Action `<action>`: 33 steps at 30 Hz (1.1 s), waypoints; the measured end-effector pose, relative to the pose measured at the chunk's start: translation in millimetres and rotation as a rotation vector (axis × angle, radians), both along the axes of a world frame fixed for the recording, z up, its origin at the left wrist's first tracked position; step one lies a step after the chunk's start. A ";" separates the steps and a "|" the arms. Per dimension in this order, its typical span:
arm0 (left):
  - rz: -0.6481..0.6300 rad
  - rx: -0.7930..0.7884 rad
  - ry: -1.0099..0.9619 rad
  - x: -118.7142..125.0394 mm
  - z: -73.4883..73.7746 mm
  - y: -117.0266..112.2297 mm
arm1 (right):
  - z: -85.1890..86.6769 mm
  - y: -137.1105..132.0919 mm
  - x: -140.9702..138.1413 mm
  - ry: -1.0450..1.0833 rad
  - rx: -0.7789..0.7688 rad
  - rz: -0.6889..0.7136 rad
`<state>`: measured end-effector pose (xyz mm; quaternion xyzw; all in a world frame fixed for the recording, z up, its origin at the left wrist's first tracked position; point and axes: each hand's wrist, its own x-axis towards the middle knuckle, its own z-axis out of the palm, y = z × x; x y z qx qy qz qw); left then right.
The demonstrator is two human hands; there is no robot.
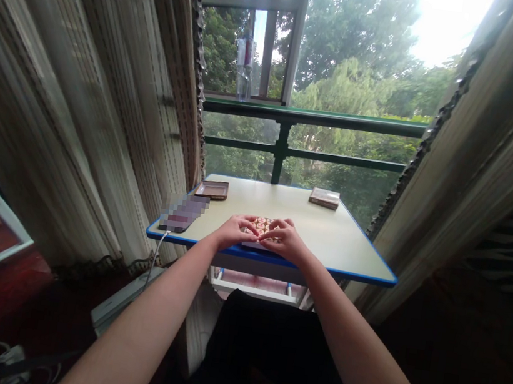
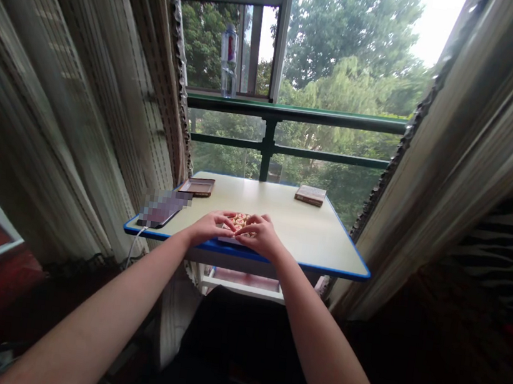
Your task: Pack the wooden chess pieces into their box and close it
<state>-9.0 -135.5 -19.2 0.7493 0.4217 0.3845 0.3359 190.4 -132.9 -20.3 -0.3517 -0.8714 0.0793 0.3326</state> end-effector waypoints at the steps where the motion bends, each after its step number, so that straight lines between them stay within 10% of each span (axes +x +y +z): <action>1: 0.003 0.001 0.001 0.1 0.2 -0.2 | -0.1 0.0 0.2 0.000 0.001 0.001; 33: -0.001 0.015 0.063 -1.0 -1.9 3.4 | 3.7 -3.7 0.7 -0.004 -0.035 0.022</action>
